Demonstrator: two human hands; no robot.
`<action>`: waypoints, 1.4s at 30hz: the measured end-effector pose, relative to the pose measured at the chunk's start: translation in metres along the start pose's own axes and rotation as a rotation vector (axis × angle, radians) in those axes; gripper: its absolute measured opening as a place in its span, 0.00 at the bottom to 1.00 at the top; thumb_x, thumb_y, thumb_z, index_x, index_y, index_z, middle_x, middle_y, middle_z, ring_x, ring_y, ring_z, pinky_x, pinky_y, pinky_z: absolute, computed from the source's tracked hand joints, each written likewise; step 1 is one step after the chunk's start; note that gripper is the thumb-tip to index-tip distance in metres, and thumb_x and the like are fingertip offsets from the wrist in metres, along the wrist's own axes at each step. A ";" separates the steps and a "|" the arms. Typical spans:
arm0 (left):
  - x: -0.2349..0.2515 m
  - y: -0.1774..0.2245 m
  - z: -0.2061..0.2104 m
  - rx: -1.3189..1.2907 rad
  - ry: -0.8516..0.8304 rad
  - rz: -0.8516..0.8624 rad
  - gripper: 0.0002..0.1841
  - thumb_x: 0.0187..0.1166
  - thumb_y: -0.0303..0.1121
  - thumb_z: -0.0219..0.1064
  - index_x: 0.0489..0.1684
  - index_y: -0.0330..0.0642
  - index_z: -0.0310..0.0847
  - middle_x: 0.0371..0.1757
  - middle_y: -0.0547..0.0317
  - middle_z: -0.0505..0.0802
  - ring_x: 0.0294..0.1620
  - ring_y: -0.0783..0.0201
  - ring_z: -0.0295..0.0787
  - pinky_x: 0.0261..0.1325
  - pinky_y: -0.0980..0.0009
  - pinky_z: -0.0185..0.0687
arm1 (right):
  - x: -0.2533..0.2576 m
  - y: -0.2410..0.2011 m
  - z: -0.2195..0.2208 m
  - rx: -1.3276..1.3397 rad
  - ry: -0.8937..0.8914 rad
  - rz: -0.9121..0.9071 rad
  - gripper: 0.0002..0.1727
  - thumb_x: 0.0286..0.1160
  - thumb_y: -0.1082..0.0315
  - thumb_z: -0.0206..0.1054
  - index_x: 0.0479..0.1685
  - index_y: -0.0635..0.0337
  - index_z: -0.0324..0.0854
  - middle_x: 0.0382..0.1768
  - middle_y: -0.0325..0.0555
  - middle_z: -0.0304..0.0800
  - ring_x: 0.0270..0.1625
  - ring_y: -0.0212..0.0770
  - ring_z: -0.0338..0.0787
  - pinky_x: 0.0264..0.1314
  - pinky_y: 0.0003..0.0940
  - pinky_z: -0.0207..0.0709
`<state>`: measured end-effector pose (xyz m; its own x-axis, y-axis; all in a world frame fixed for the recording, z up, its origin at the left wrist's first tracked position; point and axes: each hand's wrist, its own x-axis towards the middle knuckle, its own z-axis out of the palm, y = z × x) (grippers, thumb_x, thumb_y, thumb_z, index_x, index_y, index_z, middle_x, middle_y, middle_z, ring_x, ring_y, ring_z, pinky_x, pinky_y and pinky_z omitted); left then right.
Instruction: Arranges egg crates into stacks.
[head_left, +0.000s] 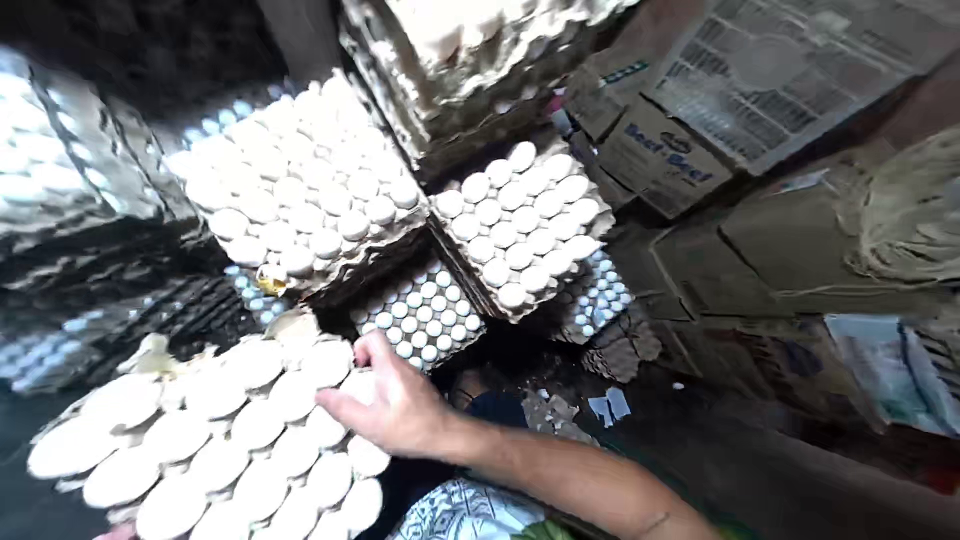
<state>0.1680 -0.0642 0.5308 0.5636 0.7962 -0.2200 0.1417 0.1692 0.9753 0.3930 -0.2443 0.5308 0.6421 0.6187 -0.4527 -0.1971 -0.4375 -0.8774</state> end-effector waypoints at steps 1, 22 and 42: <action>0.000 0.009 0.024 -0.033 -0.050 -0.013 0.21 0.96 0.46 0.40 0.65 0.50 0.78 0.57 0.71 0.93 0.62 0.71 0.89 0.71 0.66 0.83 | -0.006 -0.003 -0.024 -0.001 0.046 -0.020 0.33 0.70 0.44 0.75 0.64 0.58 0.73 0.43 0.49 0.89 0.45 0.45 0.91 0.47 0.49 0.87; 0.054 -0.056 0.396 0.030 -0.502 -0.138 0.18 0.83 0.27 0.65 0.68 0.30 0.76 0.55 0.43 0.91 0.54 0.58 0.90 0.58 0.61 0.88 | 0.061 0.065 -0.384 -0.064 0.421 0.051 0.38 0.71 0.47 0.77 0.69 0.67 0.69 0.54 0.65 0.84 0.56 0.56 0.85 0.61 0.58 0.80; 0.059 -0.065 0.374 0.307 -0.562 -0.141 0.31 0.86 0.50 0.62 0.84 0.46 0.66 0.69 0.43 0.86 0.61 0.48 0.88 0.60 0.46 0.88 | 0.030 0.035 -0.292 -0.998 0.422 -0.312 0.42 0.78 0.27 0.52 0.87 0.41 0.68 0.89 0.53 0.60 0.87 0.65 0.63 0.76 0.75 0.64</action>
<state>0.4968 -0.2452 0.4481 0.8503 0.3399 -0.4018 0.4239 0.0100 0.9056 0.6213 -0.4320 0.5328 0.7962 0.6047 0.0198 0.5747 -0.7457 -0.3372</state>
